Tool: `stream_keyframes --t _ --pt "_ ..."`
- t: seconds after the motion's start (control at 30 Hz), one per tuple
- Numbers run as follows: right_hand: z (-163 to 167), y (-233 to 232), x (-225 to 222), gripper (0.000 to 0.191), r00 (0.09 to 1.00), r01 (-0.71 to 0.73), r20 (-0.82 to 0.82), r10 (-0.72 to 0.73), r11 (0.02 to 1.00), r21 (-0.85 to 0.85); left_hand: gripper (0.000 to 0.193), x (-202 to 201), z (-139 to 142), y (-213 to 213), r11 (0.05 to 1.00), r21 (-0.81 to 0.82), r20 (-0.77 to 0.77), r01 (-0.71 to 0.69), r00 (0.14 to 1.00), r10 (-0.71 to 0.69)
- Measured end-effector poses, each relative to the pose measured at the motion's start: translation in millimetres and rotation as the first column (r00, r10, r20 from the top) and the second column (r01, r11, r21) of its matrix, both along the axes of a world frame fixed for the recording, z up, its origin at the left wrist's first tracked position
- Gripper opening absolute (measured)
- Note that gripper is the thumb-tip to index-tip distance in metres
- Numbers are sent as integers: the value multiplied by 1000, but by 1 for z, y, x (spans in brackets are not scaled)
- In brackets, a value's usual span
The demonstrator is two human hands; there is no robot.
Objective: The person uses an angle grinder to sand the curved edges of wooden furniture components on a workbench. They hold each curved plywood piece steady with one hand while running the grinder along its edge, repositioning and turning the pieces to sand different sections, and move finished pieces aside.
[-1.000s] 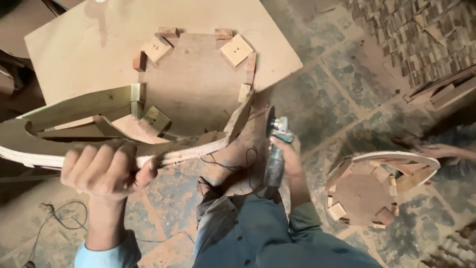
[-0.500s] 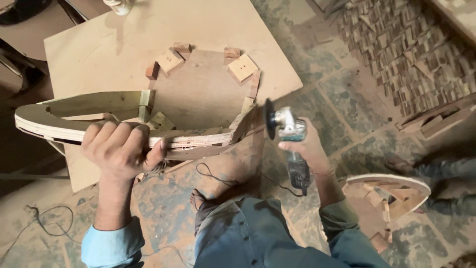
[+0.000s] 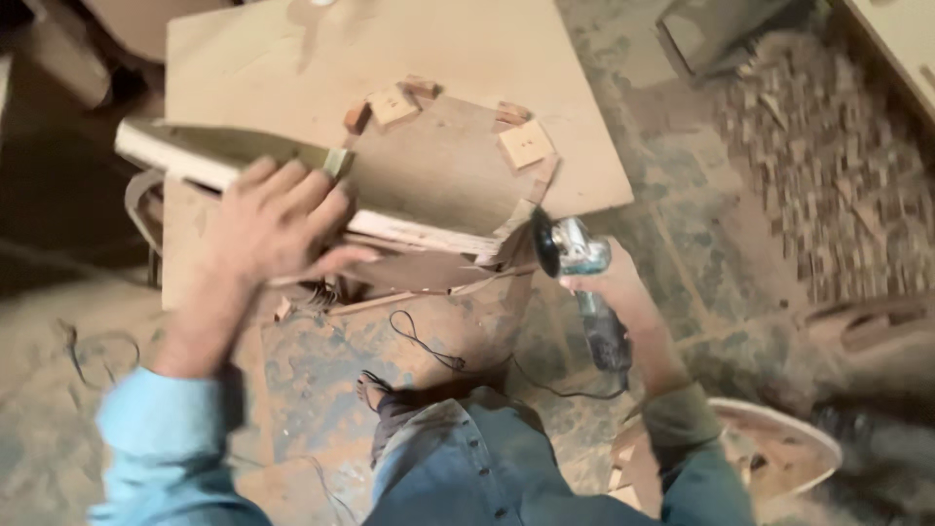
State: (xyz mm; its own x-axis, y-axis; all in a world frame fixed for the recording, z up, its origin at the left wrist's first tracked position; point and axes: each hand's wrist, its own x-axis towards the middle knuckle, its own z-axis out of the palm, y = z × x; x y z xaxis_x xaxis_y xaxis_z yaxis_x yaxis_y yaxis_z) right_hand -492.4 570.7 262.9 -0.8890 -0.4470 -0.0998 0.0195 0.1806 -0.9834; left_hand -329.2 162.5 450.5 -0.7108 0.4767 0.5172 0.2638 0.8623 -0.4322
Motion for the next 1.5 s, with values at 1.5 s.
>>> stream_keyframes --t 1.5 --pt "-79 105 124 36 726 676 333 -601 539 -503 86 -195 -28 52 861 475 -199 -180 931 305"
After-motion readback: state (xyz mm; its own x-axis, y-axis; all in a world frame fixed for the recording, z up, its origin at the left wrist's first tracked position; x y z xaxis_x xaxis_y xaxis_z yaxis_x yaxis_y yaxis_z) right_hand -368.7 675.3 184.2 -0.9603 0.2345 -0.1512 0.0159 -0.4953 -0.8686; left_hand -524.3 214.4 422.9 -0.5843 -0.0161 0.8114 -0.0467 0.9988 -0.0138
